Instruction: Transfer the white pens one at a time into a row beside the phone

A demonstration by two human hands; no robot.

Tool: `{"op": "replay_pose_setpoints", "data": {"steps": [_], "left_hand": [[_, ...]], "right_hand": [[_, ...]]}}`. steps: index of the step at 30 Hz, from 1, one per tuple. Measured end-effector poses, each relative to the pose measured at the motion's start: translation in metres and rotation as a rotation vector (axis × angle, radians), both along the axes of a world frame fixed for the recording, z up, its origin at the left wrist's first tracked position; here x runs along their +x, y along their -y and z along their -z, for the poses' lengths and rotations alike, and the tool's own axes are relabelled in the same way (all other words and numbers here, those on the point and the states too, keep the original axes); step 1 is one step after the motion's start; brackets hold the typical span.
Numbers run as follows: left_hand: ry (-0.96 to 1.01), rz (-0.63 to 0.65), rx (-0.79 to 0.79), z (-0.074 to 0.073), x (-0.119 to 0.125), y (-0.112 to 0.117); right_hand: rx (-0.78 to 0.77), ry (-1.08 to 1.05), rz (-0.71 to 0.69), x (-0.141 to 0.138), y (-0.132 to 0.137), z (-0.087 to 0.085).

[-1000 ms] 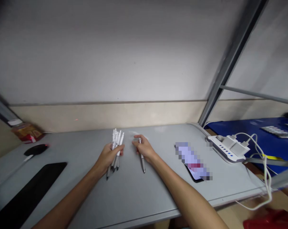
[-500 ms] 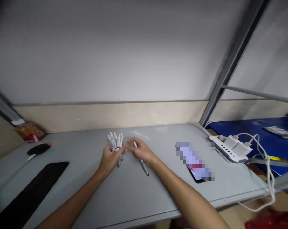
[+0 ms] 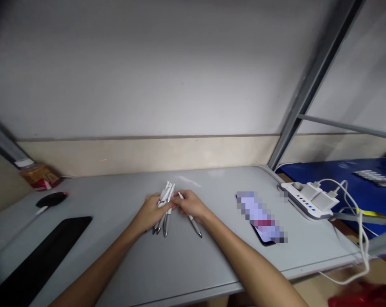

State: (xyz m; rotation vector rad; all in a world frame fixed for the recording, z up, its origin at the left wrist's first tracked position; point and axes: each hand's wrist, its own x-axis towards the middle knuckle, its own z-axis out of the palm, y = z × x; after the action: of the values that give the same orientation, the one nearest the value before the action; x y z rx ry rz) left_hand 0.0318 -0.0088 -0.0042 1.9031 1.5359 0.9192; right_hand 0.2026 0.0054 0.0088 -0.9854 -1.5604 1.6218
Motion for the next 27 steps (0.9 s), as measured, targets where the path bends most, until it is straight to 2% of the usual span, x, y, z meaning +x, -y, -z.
{"op": "replay_pose_setpoints", "data": {"steps": [2,4,7,11,15,20,24,27], "left_hand": [[-0.185,-0.077,0.085,0.004,-0.001,-0.001],[-0.312,-0.189,0.095,0.007,-0.001,-0.002],[-0.347,-0.319,0.069,0.011,-0.003,-0.006],[-0.357,-0.356,0.028,0.012,-0.004,-0.010],[-0.315,-0.325,0.059,0.011,-0.005,-0.009],[-0.359,-0.205,0.104,0.009,-0.004,-0.005],[-0.420,-0.156,0.089,0.010,-0.006,-0.006],[-0.451,-0.139,0.078,0.014,-0.008,-0.008]], "right_hand": [[-0.008,0.040,0.009,0.000,-0.001,0.002],[-0.019,0.069,0.000,0.001,-0.002,0.004],[-0.016,0.094,-0.019,0.001,-0.003,0.005],[0.038,0.178,0.026,0.001,-0.003,0.008],[0.175,0.258,0.050,0.001,-0.005,0.013],[0.427,0.377,-0.010,0.000,-0.005,0.014],[0.517,0.485,-0.066,-0.002,0.002,0.008],[0.585,0.603,-0.058,-0.005,0.008,0.006]]}}
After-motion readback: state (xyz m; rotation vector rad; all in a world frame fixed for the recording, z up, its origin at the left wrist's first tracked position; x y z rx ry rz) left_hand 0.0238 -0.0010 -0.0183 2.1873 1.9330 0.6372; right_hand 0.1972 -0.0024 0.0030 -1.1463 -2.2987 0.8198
